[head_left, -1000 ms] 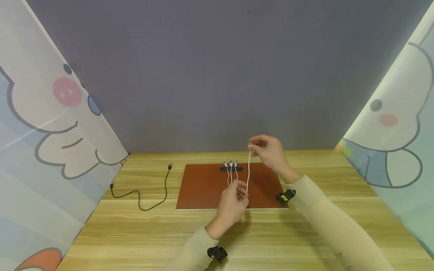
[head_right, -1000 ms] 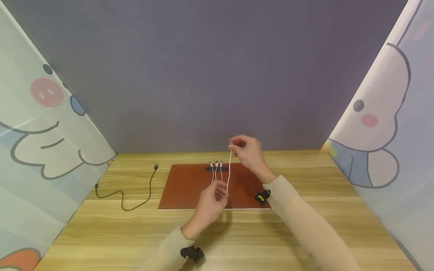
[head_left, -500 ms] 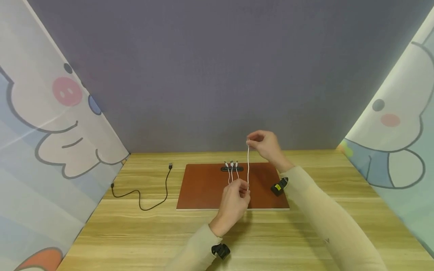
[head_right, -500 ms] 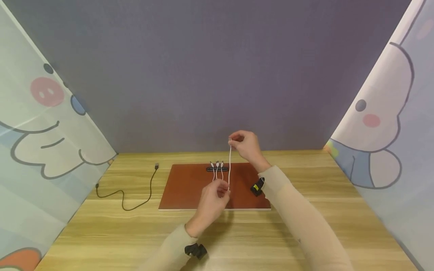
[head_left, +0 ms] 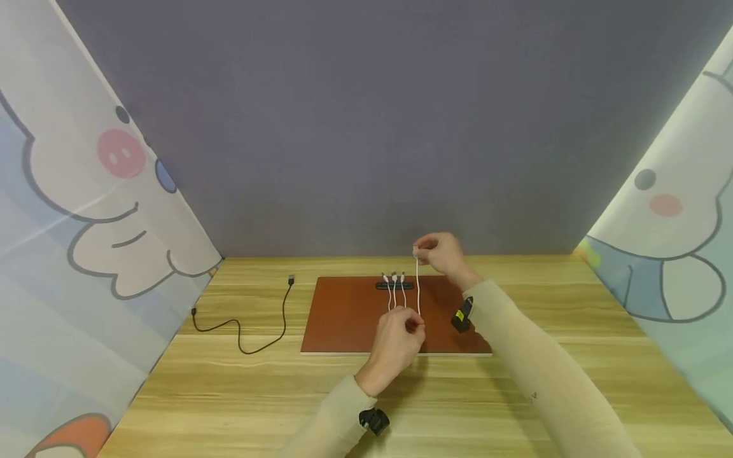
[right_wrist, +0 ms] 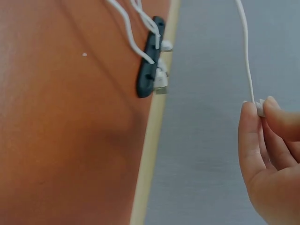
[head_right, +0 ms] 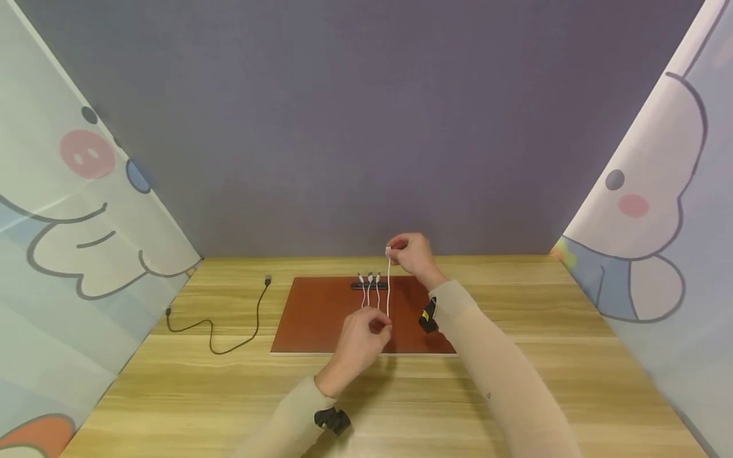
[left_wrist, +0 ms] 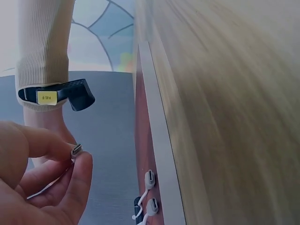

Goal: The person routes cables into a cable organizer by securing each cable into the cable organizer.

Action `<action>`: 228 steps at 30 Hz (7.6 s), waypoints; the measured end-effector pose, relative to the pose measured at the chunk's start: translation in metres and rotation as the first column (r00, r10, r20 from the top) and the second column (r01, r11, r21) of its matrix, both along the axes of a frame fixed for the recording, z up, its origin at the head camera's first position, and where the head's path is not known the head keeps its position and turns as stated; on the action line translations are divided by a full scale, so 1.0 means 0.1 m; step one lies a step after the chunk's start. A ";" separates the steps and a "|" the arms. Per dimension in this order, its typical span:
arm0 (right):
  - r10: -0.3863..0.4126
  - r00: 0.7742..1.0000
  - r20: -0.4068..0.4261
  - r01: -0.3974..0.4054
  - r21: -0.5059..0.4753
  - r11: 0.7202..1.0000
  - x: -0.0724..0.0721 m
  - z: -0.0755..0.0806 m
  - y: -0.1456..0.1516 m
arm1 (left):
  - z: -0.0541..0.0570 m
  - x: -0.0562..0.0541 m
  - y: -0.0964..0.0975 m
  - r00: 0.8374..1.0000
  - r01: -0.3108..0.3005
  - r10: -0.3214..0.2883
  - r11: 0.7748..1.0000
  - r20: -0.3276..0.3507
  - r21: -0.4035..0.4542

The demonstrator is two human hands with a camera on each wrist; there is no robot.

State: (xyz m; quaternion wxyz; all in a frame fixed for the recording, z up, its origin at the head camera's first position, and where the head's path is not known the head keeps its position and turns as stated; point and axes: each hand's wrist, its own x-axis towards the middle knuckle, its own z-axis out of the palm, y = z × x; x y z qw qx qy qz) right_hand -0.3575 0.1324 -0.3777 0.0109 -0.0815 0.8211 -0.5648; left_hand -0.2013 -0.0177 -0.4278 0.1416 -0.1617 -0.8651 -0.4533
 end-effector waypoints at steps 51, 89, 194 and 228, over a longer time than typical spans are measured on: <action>0.074 0.997 0.010 -0.073 0.327 0.942 -0.19 -0.60 -0.22 | -0.09 -0.08 0.05 0.998 0.012 0.010 0.919 0.055 -0.394; 0.140 0.990 0.007 -0.118 0.579 0.807 -0.21 -0.48 -0.30 | 0.06 -0.15 0.07 0.972 0.053 0.062 0.883 0.227 -0.466; 0.224 0.968 0.111 -0.249 0.470 0.847 -0.11 -0.50 -0.16 | 0.12 -1.13 -1.74 0.954 -0.283 0.094 0.599 -0.285 -0.749; 0.232 0.970 0.079 -0.238 0.528 0.815 -0.11 -0.52 -0.34 | -0.02 -1.06 -2.28 0.873 -0.153 0.424 0.707 0.241 -0.691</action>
